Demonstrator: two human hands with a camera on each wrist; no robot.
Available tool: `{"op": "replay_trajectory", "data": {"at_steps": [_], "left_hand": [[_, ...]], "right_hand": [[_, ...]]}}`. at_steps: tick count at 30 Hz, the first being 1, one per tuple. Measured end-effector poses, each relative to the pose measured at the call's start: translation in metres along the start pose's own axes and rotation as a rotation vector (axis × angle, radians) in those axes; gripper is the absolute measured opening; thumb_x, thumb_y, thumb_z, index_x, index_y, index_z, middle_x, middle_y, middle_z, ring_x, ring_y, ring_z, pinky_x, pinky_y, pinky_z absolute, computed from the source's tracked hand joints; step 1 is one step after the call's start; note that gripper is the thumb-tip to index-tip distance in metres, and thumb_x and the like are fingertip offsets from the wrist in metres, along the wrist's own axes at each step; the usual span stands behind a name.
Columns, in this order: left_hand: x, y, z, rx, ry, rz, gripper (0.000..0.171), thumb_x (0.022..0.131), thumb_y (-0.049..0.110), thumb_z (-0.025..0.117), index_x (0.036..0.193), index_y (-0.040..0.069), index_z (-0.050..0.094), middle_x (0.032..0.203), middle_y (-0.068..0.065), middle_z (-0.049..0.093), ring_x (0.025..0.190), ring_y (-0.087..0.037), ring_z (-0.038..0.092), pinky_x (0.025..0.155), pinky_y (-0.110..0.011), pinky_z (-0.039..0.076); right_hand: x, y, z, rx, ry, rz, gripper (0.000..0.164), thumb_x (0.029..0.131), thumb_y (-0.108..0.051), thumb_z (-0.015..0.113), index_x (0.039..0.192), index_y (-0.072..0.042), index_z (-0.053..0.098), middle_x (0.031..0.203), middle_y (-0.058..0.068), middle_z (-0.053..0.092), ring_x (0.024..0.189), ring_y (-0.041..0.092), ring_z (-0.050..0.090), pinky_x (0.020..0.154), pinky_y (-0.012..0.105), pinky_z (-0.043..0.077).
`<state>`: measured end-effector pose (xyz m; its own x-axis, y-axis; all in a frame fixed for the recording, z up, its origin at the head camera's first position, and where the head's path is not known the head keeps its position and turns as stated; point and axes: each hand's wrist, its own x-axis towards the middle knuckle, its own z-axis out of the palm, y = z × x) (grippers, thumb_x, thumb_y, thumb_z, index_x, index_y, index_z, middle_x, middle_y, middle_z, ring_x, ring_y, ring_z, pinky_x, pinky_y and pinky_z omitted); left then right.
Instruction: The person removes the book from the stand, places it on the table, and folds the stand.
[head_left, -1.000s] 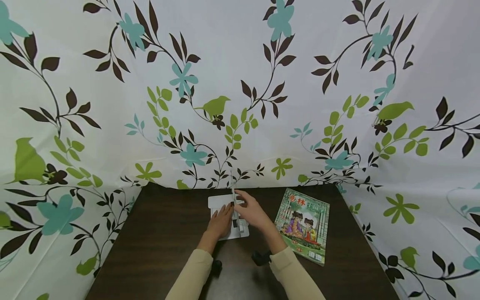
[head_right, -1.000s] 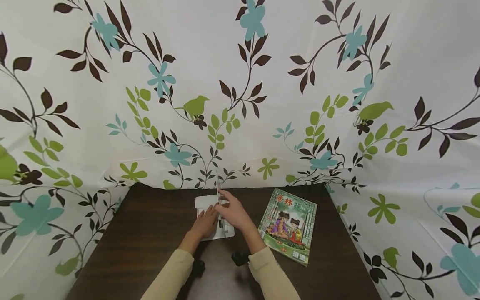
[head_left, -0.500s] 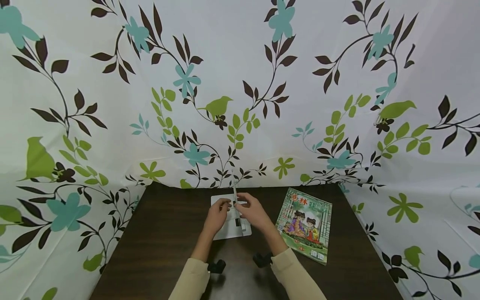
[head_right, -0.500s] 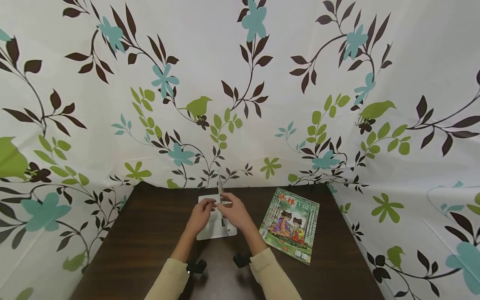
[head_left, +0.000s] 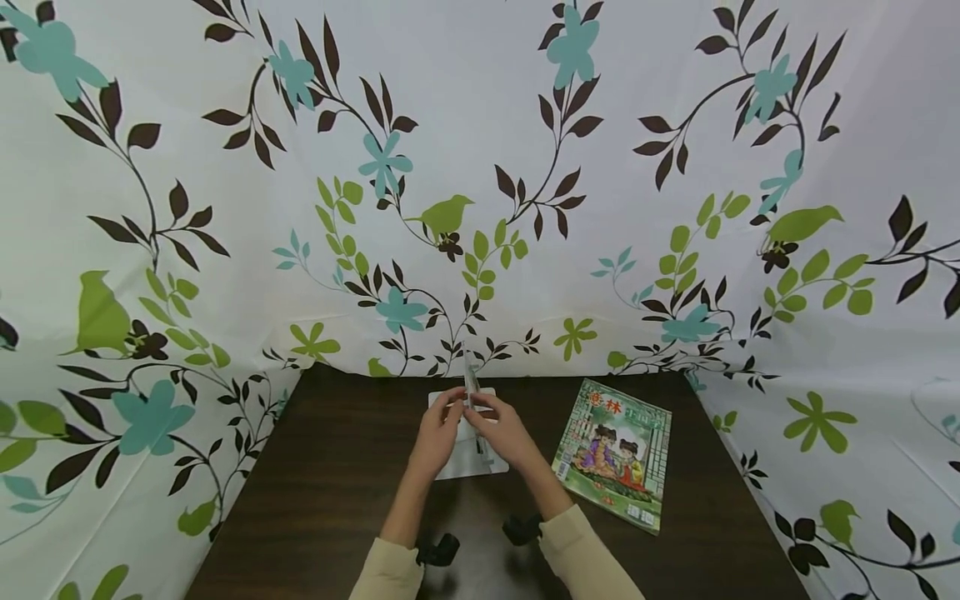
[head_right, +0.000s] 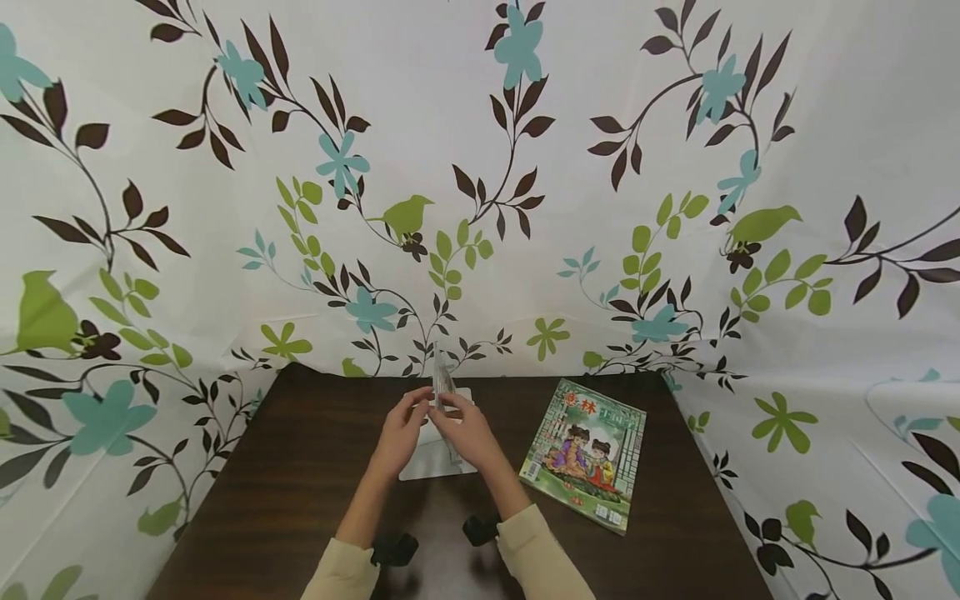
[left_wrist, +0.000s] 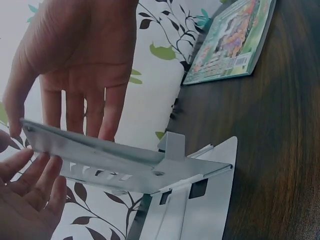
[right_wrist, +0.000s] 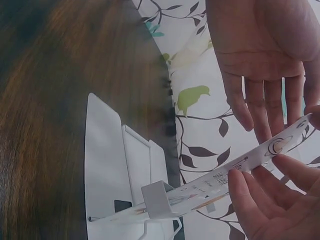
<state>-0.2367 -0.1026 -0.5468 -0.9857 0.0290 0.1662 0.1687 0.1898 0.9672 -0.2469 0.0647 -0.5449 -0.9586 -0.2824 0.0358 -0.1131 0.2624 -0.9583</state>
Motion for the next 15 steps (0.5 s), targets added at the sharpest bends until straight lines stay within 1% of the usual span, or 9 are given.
{"op": "replay_trajectory", "data": {"at_steps": [2, 6, 9, 11, 15], "left_hand": [[-0.001, 0.0, -0.001, 0.003, 0.015, -0.02, 0.037, 0.116, 0.024, 0.05, 0.147, 0.009, 0.063, 0.143, -0.017, 0.067, 0.125, -0.035, 0.068, 0.099, -0.053, 0.054], [-0.002, -0.002, -0.003, -0.004, 0.054, -0.049, 0.038, 0.114, 0.025, 0.053, 0.147, 0.008, 0.063, 0.143, -0.017, 0.067, 0.126, -0.034, 0.068, 0.102, -0.054, 0.054], [-0.007, -0.003, -0.007, -0.011, 0.069, -0.031, 0.039, 0.114, 0.023, 0.054, 0.147, 0.007, 0.063, 0.143, -0.018, 0.067, 0.129, -0.036, 0.067, 0.107, -0.055, 0.053], [-0.012, -0.005, -0.01, -0.02, 0.085, -0.019, 0.04, 0.113, 0.022, 0.054, 0.149, 0.005, 0.063, 0.143, -0.019, 0.067, 0.131, -0.037, 0.065, 0.108, -0.054, 0.052], [-0.02, -0.011, -0.013, -0.022, 0.116, -0.01, 0.043, 0.113, 0.018, 0.055, 0.152, 0.003, 0.06, 0.144, -0.018, 0.065, 0.134, -0.037, 0.063, 0.107, -0.045, 0.053]], "right_hand": [[0.001, 0.0, 0.002, -0.021, -0.017, 0.004, 0.06, 0.109, -0.046, 0.063, 0.156, -0.01, 0.055, 0.16, 0.02, 0.054, 0.142, 0.045, 0.057, 0.101, 0.055, 0.06], [0.002, 0.001, 0.007, -0.048, -0.043, 0.0, 0.062, 0.109, -0.047, 0.062, 0.158, -0.01, 0.054, 0.162, 0.017, 0.052, 0.143, 0.042, 0.057, 0.105, 0.057, 0.057], [0.002, 0.002, 0.01, -0.047, -0.056, 0.001, 0.061, 0.109, -0.045, 0.063, 0.158, -0.01, 0.054, 0.161, 0.016, 0.054, 0.143, 0.041, 0.057, 0.107, 0.059, 0.054], [0.001, 0.002, 0.013, -0.056, -0.066, -0.008, 0.059, 0.109, -0.044, 0.062, 0.157, -0.008, 0.055, 0.16, 0.017, 0.055, 0.143, 0.041, 0.057, 0.11, 0.06, 0.053], [-0.001, 0.005, 0.019, -0.07, -0.085, -0.035, 0.056, 0.111, -0.043, 0.06, 0.153, -0.006, 0.06, 0.158, 0.019, 0.057, 0.145, 0.041, 0.056, 0.115, 0.062, 0.048]]}}
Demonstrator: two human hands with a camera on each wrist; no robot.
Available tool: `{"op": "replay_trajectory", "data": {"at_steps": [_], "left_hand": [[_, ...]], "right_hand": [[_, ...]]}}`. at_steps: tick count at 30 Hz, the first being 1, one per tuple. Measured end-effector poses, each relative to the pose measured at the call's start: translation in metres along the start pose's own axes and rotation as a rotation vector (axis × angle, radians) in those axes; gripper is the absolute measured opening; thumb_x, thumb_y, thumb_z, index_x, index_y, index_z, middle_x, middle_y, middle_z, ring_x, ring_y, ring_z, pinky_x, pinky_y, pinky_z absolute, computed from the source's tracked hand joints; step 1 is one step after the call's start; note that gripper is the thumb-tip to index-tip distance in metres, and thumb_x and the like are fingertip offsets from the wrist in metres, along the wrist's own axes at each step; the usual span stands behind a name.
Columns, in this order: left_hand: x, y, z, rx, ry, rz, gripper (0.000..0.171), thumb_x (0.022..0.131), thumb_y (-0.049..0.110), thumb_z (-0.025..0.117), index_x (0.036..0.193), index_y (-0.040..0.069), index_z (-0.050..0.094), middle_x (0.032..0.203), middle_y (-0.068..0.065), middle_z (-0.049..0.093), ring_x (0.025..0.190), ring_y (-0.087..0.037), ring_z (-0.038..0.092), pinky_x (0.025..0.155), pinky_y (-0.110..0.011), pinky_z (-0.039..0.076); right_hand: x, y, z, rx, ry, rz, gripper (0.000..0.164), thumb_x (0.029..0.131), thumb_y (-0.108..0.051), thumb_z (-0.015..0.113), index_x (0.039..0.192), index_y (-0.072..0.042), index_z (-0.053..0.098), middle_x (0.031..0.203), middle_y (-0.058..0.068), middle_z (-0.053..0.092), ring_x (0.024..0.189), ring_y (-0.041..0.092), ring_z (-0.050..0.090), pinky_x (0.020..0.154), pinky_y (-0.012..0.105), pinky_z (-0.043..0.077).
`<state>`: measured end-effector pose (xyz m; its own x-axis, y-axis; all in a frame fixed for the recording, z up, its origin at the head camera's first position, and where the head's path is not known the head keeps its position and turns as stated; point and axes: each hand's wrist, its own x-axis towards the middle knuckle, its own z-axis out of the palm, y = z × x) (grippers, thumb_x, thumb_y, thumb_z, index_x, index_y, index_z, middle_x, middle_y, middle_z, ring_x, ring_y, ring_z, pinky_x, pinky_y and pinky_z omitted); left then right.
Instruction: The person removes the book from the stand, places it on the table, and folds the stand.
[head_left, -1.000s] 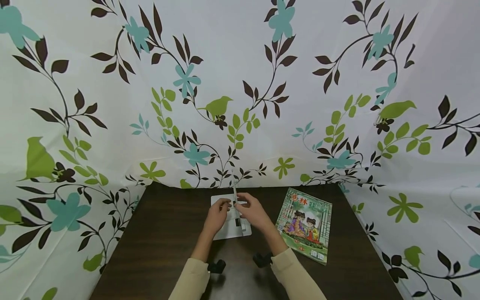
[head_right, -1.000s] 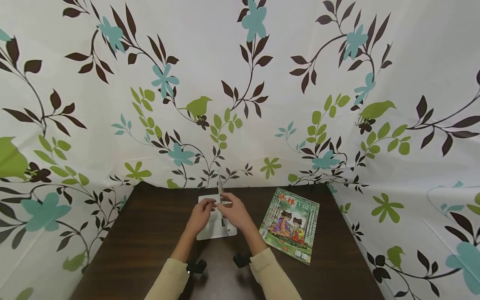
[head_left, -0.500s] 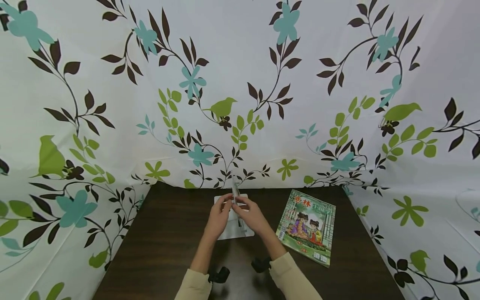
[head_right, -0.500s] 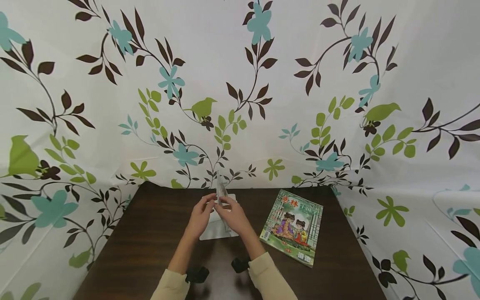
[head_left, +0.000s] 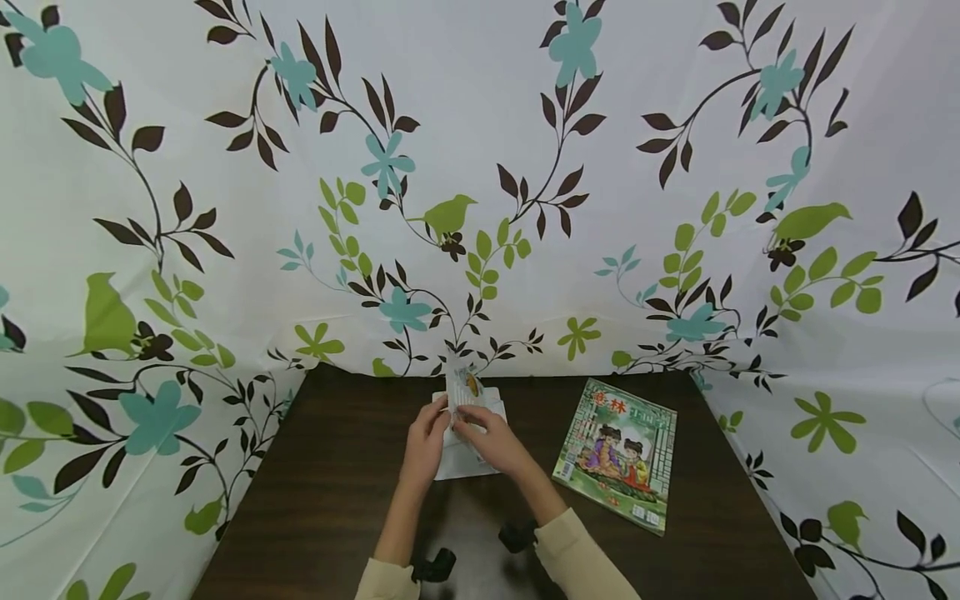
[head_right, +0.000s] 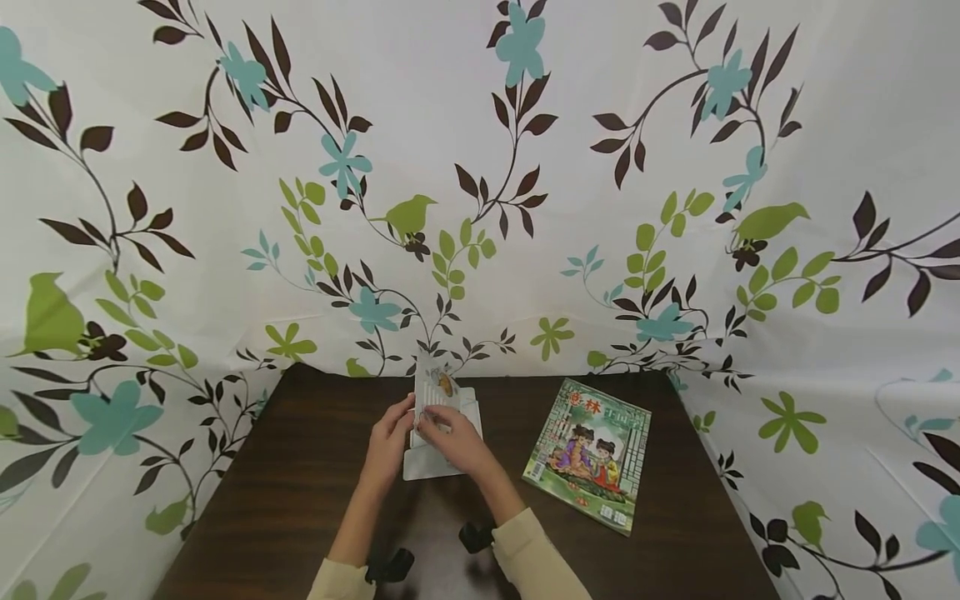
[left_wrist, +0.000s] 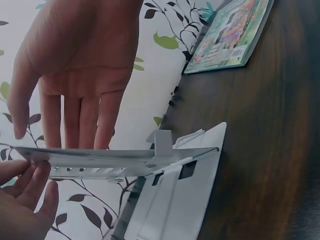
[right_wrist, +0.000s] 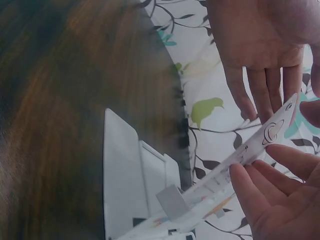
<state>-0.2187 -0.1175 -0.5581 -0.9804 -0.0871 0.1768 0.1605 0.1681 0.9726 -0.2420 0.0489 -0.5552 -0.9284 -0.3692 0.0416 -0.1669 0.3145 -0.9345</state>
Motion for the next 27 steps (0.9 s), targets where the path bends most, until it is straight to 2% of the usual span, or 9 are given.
{"op": "replay_trajectory", "data": {"at_steps": [3, 5, 10, 13, 16, 18, 21, 24, 27], "left_hand": [[-0.005, -0.006, 0.001, 0.045, 0.018, 0.017, 0.044, 0.112, 0.013, 0.056, 0.155, 0.0, 0.056, 0.147, -0.019, 0.06, 0.135, -0.036, 0.061, 0.102, -0.04, 0.055], [-0.008, -0.01, 0.003, 0.074, 0.029, 0.025, 0.046, 0.112, 0.011, 0.056, 0.157, -0.001, 0.053, 0.151, -0.019, 0.056, 0.137, -0.035, 0.058, 0.102, -0.042, 0.054], [-0.012, -0.02, 0.003, 0.097, 0.085, 0.03, 0.051, 0.111, 0.008, 0.058, 0.16, -0.003, 0.047, 0.154, -0.018, 0.053, 0.142, -0.032, 0.052, 0.111, -0.05, 0.047], [-0.015, -0.025, -0.001, 0.11, 0.124, 0.032, 0.051, 0.11, 0.008, 0.059, 0.159, -0.003, 0.048, 0.152, -0.017, 0.055, 0.137, -0.031, 0.055, 0.107, -0.04, 0.05], [-0.018, -0.028, -0.007, 0.107, 0.151, 0.015, 0.05, 0.11, 0.008, 0.059, 0.158, -0.003, 0.049, 0.153, -0.018, 0.055, 0.13, -0.03, 0.057, 0.094, -0.026, 0.051], [-0.021, -0.031, -0.01, 0.102, 0.154, -0.016, 0.05, 0.111, 0.008, 0.057, 0.16, -0.001, 0.048, 0.155, -0.018, 0.053, 0.129, -0.03, 0.058, 0.09, -0.02, 0.05], [-0.022, -0.037, -0.015, 0.112, 0.169, -0.038, 0.049, 0.112, 0.007, 0.055, 0.16, 0.0, 0.048, 0.157, -0.019, 0.052, 0.133, -0.032, 0.058, 0.092, -0.027, 0.053], [-0.024, -0.045, -0.017, 0.14, 0.189, -0.038, 0.047, 0.111, 0.004, 0.054, 0.158, -0.001, 0.051, 0.156, -0.02, 0.052, 0.14, -0.035, 0.056, 0.102, -0.043, 0.055], [-0.026, -0.053, -0.019, 0.176, 0.212, -0.018, 0.043, 0.109, 0.0, 0.055, 0.153, -0.005, 0.056, 0.155, -0.022, 0.053, 0.145, -0.04, 0.053, 0.11, -0.057, 0.05]], "right_hand": [[-0.001, 0.001, 0.006, -0.007, 0.004, -0.008, 0.052, 0.111, -0.042, 0.06, 0.149, -0.008, 0.063, 0.156, 0.017, 0.058, 0.145, 0.041, 0.055, 0.116, 0.063, 0.047], [-0.001, 0.002, 0.011, -0.017, 0.02, -0.016, 0.048, 0.111, -0.039, 0.061, 0.147, -0.008, 0.065, 0.154, 0.017, 0.059, 0.142, 0.04, 0.056, 0.114, 0.063, 0.048], [0.0, 0.001, 0.025, -0.023, 0.018, -0.053, 0.041, 0.107, -0.021, 0.063, 0.144, -0.003, 0.066, 0.147, 0.021, 0.059, 0.138, 0.039, 0.057, 0.109, 0.06, 0.054], [-0.001, 0.0, 0.033, -0.051, 0.003, -0.066, 0.042, 0.105, -0.013, 0.062, 0.145, -0.001, 0.064, 0.149, 0.021, 0.058, 0.141, 0.039, 0.056, 0.108, 0.057, 0.055], [-0.001, -0.001, 0.041, -0.128, -0.014, -0.063, 0.045, 0.105, -0.015, 0.061, 0.149, -0.001, 0.061, 0.156, 0.018, 0.056, 0.147, 0.037, 0.053, 0.114, 0.056, 0.051], [-0.002, -0.002, 0.047, -0.192, -0.028, -0.053, 0.048, 0.106, -0.018, 0.06, 0.151, -0.003, 0.06, 0.16, 0.016, 0.054, 0.15, 0.034, 0.052, 0.118, 0.055, 0.047], [-0.003, -0.003, 0.054, -0.268, -0.052, -0.044, 0.05, 0.107, -0.021, 0.06, 0.154, -0.005, 0.058, 0.164, 0.015, 0.051, 0.151, 0.034, 0.051, 0.12, 0.056, 0.045], [-0.003, -0.003, 0.061, -0.35, -0.073, -0.039, 0.051, 0.107, -0.022, 0.06, 0.156, -0.008, 0.056, 0.166, 0.015, 0.049, 0.15, 0.035, 0.052, 0.118, 0.056, 0.047], [-0.002, -0.002, 0.066, -0.412, -0.096, -0.038, 0.051, 0.108, -0.024, 0.06, 0.157, -0.01, 0.056, 0.167, 0.015, 0.048, 0.149, 0.035, 0.053, 0.117, 0.056, 0.048]]}}
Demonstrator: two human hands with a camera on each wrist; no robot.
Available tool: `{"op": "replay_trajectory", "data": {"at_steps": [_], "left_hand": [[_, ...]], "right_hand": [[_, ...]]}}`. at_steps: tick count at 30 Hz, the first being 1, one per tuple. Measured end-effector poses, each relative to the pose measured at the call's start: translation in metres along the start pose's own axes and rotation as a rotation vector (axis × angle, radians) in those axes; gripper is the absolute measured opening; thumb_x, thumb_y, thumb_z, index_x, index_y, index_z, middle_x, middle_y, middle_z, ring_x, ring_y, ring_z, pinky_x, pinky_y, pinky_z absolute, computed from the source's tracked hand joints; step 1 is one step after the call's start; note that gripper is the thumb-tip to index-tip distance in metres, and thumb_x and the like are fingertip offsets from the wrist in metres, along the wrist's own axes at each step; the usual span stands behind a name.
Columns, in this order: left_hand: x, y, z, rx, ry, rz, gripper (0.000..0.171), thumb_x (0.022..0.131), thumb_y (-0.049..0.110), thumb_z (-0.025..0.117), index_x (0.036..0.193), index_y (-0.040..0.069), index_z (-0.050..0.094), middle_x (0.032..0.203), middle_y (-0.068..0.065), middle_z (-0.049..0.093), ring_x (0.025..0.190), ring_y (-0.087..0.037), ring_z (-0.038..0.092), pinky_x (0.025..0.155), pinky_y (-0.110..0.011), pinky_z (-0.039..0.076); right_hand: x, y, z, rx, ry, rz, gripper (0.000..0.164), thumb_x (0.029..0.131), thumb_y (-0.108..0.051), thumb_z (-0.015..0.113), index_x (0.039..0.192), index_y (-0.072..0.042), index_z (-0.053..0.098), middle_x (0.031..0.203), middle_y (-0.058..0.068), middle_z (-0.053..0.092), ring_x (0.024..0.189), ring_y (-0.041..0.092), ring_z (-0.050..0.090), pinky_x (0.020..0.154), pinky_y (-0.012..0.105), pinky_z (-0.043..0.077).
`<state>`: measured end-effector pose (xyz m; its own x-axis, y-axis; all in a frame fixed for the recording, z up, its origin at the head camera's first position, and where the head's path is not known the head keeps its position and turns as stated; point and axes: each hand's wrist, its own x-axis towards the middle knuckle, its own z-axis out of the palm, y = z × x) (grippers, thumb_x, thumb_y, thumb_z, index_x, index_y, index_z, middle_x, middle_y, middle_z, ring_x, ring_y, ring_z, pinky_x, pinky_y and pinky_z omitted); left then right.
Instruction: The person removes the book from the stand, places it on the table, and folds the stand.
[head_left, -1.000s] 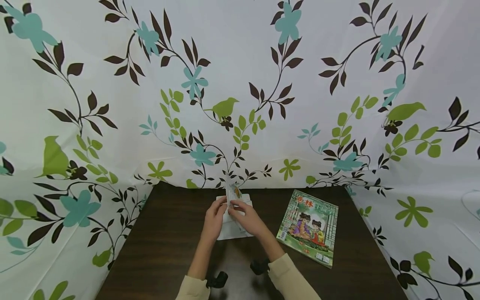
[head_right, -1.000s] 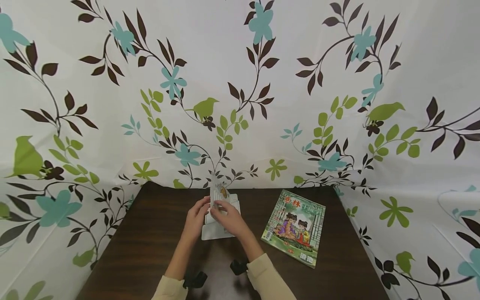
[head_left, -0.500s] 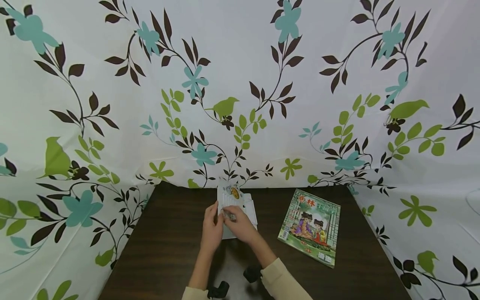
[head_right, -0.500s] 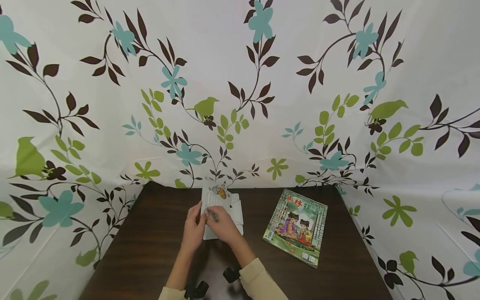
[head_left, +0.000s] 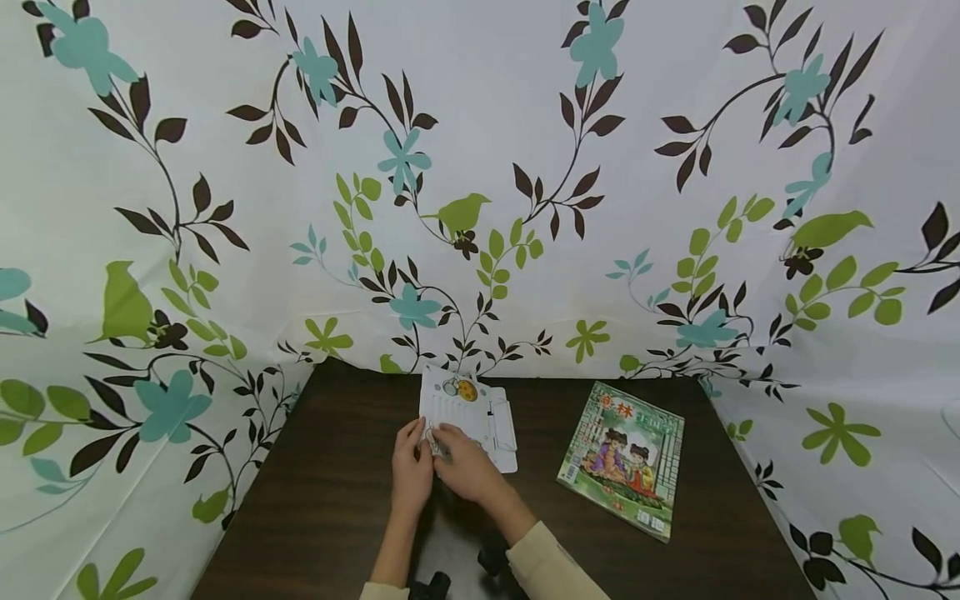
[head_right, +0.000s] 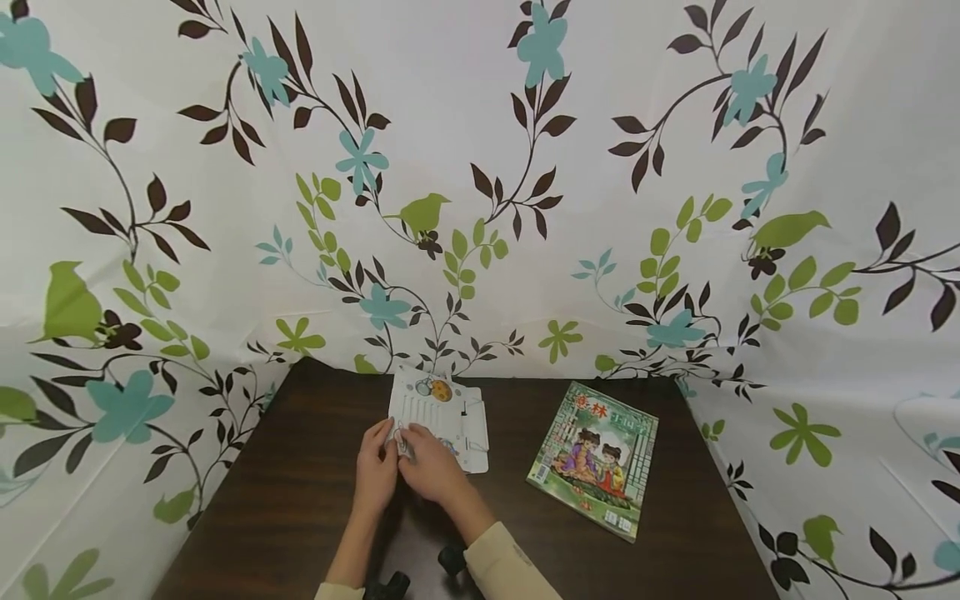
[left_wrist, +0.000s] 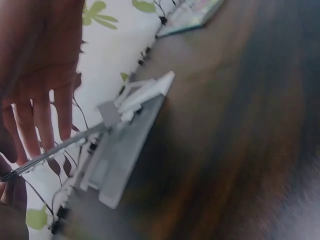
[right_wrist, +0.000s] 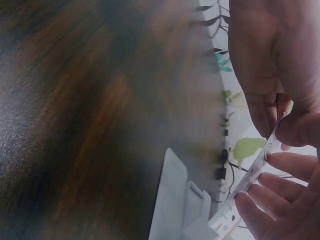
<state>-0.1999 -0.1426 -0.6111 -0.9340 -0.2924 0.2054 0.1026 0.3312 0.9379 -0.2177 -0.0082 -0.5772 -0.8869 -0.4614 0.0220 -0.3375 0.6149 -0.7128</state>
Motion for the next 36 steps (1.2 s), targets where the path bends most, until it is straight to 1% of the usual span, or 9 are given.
{"op": "replay_trajectory", "data": {"at_steps": [6, 11, 14, 19, 20, 22, 24, 30, 36], "left_hand": [[-0.005, -0.018, -0.005, 0.069, 0.017, 0.04, 0.041, 0.107, -0.004, 0.055, 0.148, -0.01, 0.059, 0.156, -0.028, 0.053, 0.143, -0.044, 0.054, 0.106, -0.06, 0.051], [-0.01, -0.031, -0.009, 0.144, -0.011, 0.064, 0.04, 0.106, -0.006, 0.056, 0.146, -0.013, 0.058, 0.154, -0.032, 0.052, 0.139, -0.047, 0.055, 0.102, -0.059, 0.052], [-0.011, -0.039, -0.011, 0.199, -0.027, 0.084, 0.039, 0.105, -0.009, 0.057, 0.144, -0.014, 0.059, 0.151, -0.034, 0.053, 0.138, -0.05, 0.053, 0.104, -0.061, 0.051], [-0.011, -0.054, -0.011, 0.343, -0.016, 0.201, 0.035, 0.1, -0.011, 0.062, 0.135, -0.014, 0.067, 0.141, -0.036, 0.06, 0.124, -0.053, 0.059, 0.098, -0.062, 0.053], [-0.011, -0.056, -0.011, 0.38, -0.007, 0.23, 0.034, 0.099, -0.01, 0.063, 0.132, -0.013, 0.069, 0.139, -0.036, 0.062, 0.12, -0.052, 0.061, 0.095, -0.061, 0.054], [-0.01, -0.061, -0.011, 0.453, 0.009, 0.288, 0.032, 0.098, -0.01, 0.066, 0.128, -0.012, 0.072, 0.133, -0.035, 0.065, 0.111, -0.051, 0.064, 0.091, -0.06, 0.055], [-0.01, -0.063, -0.01, 0.495, 0.015, 0.308, 0.03, 0.097, -0.009, 0.067, 0.126, -0.01, 0.074, 0.13, -0.034, 0.067, 0.108, -0.05, 0.066, 0.089, -0.059, 0.055], [-0.013, -0.061, -0.011, 0.54, -0.008, 0.298, 0.03, 0.095, -0.007, 0.07, 0.125, -0.008, 0.076, 0.127, -0.032, 0.069, 0.106, -0.048, 0.067, 0.091, -0.059, 0.056], [-0.016, -0.058, -0.015, 0.554, -0.035, 0.259, 0.031, 0.096, -0.005, 0.07, 0.127, -0.005, 0.076, 0.129, -0.03, 0.069, 0.11, -0.046, 0.067, 0.092, -0.058, 0.056]], "right_hand": [[0.003, 0.0, 0.012, -0.076, -0.047, -0.028, 0.049, 0.108, -0.019, 0.057, 0.156, -0.006, 0.057, 0.166, 0.017, 0.049, 0.149, 0.035, 0.053, 0.118, 0.053, 0.048], [0.005, 0.001, 0.024, -0.124, -0.089, -0.054, 0.049, 0.106, -0.005, 0.048, 0.154, 0.0, 0.056, 0.163, 0.018, 0.051, 0.149, 0.033, 0.054, 0.12, 0.047, 0.047], [0.006, 0.002, 0.031, -0.148, -0.092, -0.066, 0.047, 0.105, -0.003, 0.049, 0.15, 0.001, 0.061, 0.16, 0.018, 0.055, 0.147, 0.032, 0.056, 0.12, 0.045, 0.048], [0.007, 0.004, 0.038, -0.161, -0.084, -0.085, 0.042, 0.107, -0.009, 0.052, 0.146, -0.001, 0.065, 0.156, 0.018, 0.059, 0.144, 0.032, 0.059, 0.118, 0.046, 0.049], [0.01, 0.013, 0.045, -0.176, -0.069, -0.115, 0.043, 0.109, -0.014, 0.05, 0.148, -0.003, 0.064, 0.158, 0.017, 0.058, 0.146, 0.03, 0.058, 0.119, 0.044, 0.048], [0.009, 0.016, 0.047, -0.183, -0.063, -0.136, 0.043, 0.109, -0.015, 0.05, 0.149, -0.002, 0.063, 0.157, 0.017, 0.058, 0.145, 0.03, 0.058, 0.118, 0.044, 0.049], [0.008, 0.018, 0.049, -0.2, -0.054, -0.153, 0.043, 0.109, -0.015, 0.051, 0.149, -0.002, 0.063, 0.155, 0.018, 0.059, 0.143, 0.03, 0.059, 0.117, 0.044, 0.05], [0.004, 0.015, 0.05, -0.216, -0.071, -0.129, 0.043, 0.107, -0.012, 0.054, 0.148, -0.001, 0.064, 0.153, 0.019, 0.06, 0.142, 0.032, 0.06, 0.116, 0.044, 0.051], [0.003, 0.024, 0.053, -0.211, -0.049, -0.201, 0.043, 0.107, -0.013, 0.053, 0.147, 0.0, 0.065, 0.15, 0.019, 0.062, 0.138, 0.033, 0.062, 0.113, 0.045, 0.053]]}}
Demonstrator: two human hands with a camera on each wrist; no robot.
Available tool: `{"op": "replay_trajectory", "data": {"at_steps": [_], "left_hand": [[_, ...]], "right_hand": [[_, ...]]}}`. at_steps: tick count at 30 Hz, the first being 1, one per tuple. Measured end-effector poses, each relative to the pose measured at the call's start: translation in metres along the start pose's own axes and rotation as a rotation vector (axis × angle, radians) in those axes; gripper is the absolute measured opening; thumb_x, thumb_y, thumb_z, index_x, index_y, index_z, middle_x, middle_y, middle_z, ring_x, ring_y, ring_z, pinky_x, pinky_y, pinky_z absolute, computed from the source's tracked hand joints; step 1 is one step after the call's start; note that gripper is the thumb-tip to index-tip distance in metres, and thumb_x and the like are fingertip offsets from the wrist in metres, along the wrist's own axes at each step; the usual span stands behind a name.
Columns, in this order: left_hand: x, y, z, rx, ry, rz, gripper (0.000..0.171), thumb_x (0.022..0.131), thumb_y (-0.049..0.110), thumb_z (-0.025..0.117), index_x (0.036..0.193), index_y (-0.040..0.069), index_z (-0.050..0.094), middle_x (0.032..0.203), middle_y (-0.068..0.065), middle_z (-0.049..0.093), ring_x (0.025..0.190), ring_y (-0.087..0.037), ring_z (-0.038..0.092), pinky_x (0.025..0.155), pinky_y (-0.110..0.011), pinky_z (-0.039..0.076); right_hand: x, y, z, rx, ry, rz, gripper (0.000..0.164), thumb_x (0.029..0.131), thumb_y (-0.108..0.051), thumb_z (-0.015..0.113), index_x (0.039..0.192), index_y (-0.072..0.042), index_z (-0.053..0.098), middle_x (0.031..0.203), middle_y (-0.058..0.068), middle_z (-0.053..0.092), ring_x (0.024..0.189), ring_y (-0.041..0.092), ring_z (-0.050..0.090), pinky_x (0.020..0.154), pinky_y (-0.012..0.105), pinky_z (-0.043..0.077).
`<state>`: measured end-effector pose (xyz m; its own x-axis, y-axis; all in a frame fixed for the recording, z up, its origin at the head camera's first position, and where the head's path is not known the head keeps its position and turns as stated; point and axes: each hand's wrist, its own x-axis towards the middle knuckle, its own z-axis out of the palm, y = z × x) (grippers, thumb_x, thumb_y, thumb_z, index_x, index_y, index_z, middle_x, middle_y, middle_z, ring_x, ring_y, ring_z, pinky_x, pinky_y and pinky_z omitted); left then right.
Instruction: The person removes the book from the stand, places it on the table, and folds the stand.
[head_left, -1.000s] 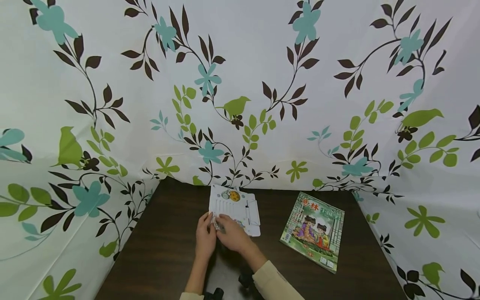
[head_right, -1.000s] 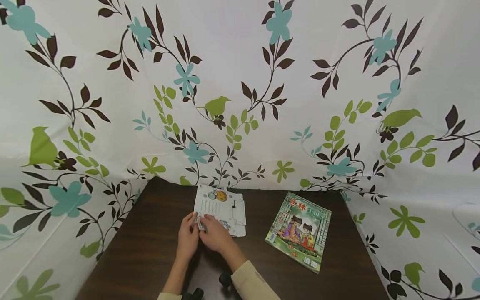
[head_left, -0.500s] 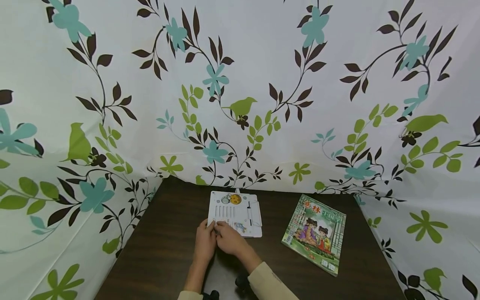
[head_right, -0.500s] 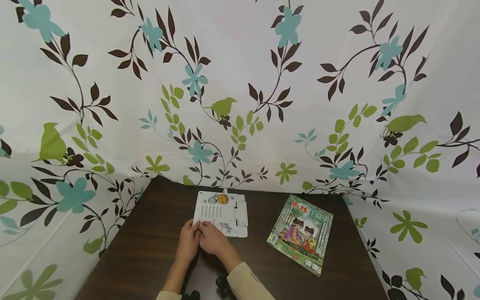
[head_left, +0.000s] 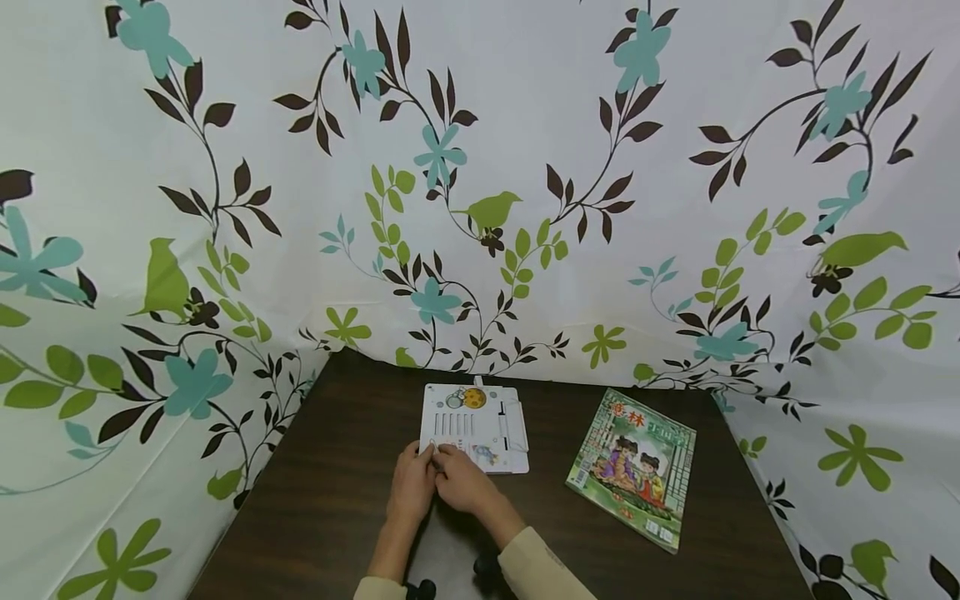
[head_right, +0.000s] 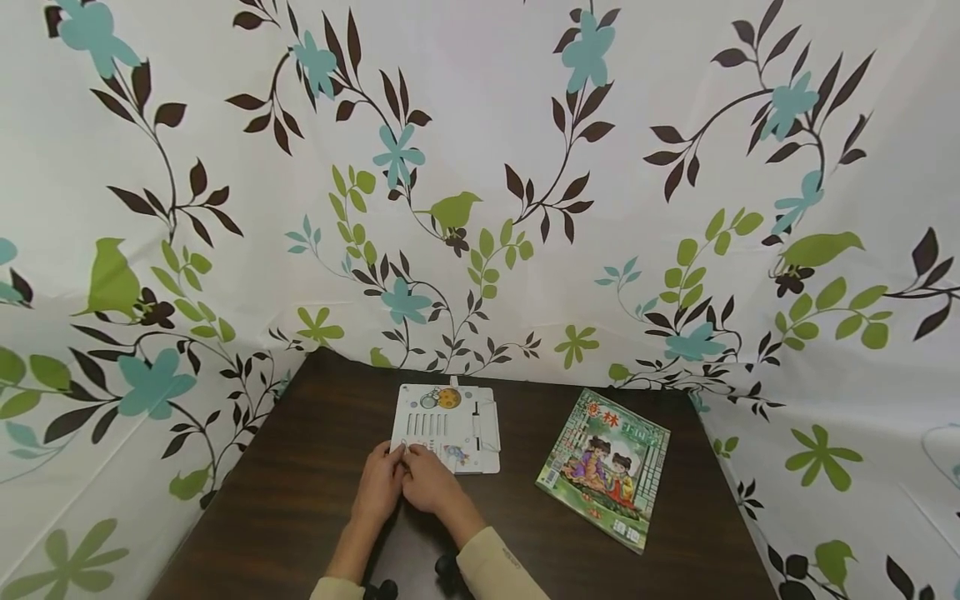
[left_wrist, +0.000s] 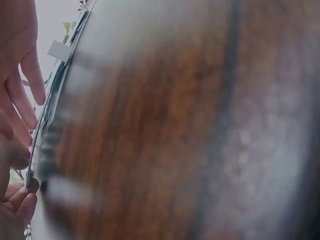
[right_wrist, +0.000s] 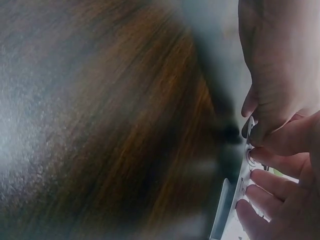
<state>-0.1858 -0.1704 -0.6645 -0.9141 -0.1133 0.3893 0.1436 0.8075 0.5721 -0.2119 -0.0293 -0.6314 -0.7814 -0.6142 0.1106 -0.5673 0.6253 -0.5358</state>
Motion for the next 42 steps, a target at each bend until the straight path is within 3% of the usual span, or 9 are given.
{"op": "replay_trajectory", "data": {"at_steps": [2, 7, 10, 18, 24, 29, 33, 36, 42], "left_hand": [[0.001, -0.001, -0.001, -0.015, -0.013, -0.009, 0.032, 0.097, -0.004, 0.07, 0.128, -0.005, 0.076, 0.13, -0.03, 0.068, 0.11, -0.046, 0.066, 0.092, -0.057, 0.056], [0.003, -0.006, -0.005, -0.096, -0.087, -0.025, 0.034, 0.098, -0.004, 0.07, 0.132, -0.008, 0.071, 0.132, -0.031, 0.065, 0.117, -0.046, 0.065, 0.096, -0.057, 0.057], [0.004, -0.008, -0.009, -0.162, -0.151, -0.061, 0.042, 0.1, 0.0, 0.07, 0.14, -0.011, 0.063, 0.136, -0.033, 0.061, 0.126, -0.047, 0.063, 0.103, -0.059, 0.055], [-0.004, 0.001, -0.023, -0.258, -0.27, -0.217, 0.055, 0.106, 0.014, 0.066, 0.153, -0.011, 0.049, 0.153, -0.036, 0.049, 0.142, -0.052, 0.051, 0.113, -0.066, 0.046], [-0.013, 0.011, -0.03, -0.262, -0.207, -0.271, 0.049, 0.104, 0.011, 0.068, 0.146, -0.01, 0.057, 0.146, -0.031, 0.057, 0.139, -0.048, 0.056, 0.114, -0.063, 0.047], [-0.022, 0.02, -0.031, -0.272, -0.17, -0.33, 0.047, 0.102, 0.012, 0.071, 0.143, -0.01, 0.06, 0.139, -0.03, 0.06, 0.13, -0.047, 0.061, 0.107, -0.061, 0.051], [-0.034, 0.028, -0.03, -0.352, -0.166, -0.438, 0.055, 0.101, 0.012, 0.074, 0.147, -0.011, 0.054, 0.139, -0.032, 0.057, 0.121, -0.044, 0.063, 0.097, -0.058, 0.057], [-0.041, 0.033, -0.027, -0.423, -0.17, -0.497, 0.062, 0.102, 0.013, 0.072, 0.151, -0.014, 0.046, 0.142, -0.035, 0.052, 0.124, -0.049, 0.062, 0.098, -0.057, 0.058], [-0.046, 0.046, -0.022, -0.488, -0.156, -0.514, 0.07, 0.106, 0.024, 0.07, 0.152, -0.02, 0.042, 0.143, -0.037, 0.05, 0.128, -0.052, 0.061, 0.102, -0.056, 0.058]], "right_hand": [[0.001, 0.007, 0.007, -0.01, 0.021, -0.03, 0.044, 0.109, -0.018, 0.05, 0.148, -0.003, 0.064, 0.151, 0.017, 0.062, 0.14, 0.03, 0.061, 0.115, 0.042, 0.051], [0.002, 0.002, 0.004, 0.026, -0.006, 0.026, 0.046, 0.109, -0.011, 0.048, 0.153, -0.002, 0.058, 0.153, 0.015, 0.061, 0.145, 0.03, 0.057, 0.12, 0.043, 0.047], [0.0, -0.006, -0.009, 0.083, -0.019, 0.104, 0.048, 0.107, -0.002, 0.048, 0.155, -0.002, 0.053, 0.153, 0.016, 0.061, 0.145, 0.033, 0.057, 0.12, 0.047, 0.047], [-0.002, 0.002, -0.045, 0.226, 0.075, 0.2, 0.045, 0.11, -0.005, 0.047, 0.154, -0.006, 0.056, 0.15, 0.015, 0.063, 0.144, 0.035, 0.058, 0.117, 0.056, 0.047], [0.001, 0.027, -0.079, 0.303, 0.183, 0.258, 0.042, 0.11, -0.006, 0.046, 0.15, -0.005, 0.059, 0.149, 0.018, 0.063, 0.144, 0.041, 0.056, 0.117, 0.061, 0.045], [0.01, 0.058, -0.096, 0.266, 0.197, 0.307, 0.043, 0.111, -0.01, 0.045, 0.153, -0.005, 0.057, 0.154, 0.019, 0.059, 0.145, 0.041, 0.055, 0.118, 0.061, 0.045], [0.016, 0.079, -0.102, 0.244, 0.175, 0.334, 0.046, 0.111, -0.01, 0.046, 0.155, -0.001, 0.053, 0.157, 0.021, 0.055, 0.148, 0.043, 0.052, 0.119, 0.062, 0.043], [0.019, 0.091, -0.102, 0.229, 0.167, 0.371, 0.048, 0.111, -0.011, 0.049, 0.158, 0.0, 0.049, 0.162, 0.024, 0.05, 0.151, 0.045, 0.047, 0.121, 0.063, 0.041], [0.024, 0.105, -0.099, 0.176, 0.14, 0.466, 0.061, 0.112, -0.028, 0.055, 0.165, -0.002, 0.04, 0.169, 0.023, 0.042, 0.156, 0.046, 0.041, 0.122, 0.073, 0.031]]}}
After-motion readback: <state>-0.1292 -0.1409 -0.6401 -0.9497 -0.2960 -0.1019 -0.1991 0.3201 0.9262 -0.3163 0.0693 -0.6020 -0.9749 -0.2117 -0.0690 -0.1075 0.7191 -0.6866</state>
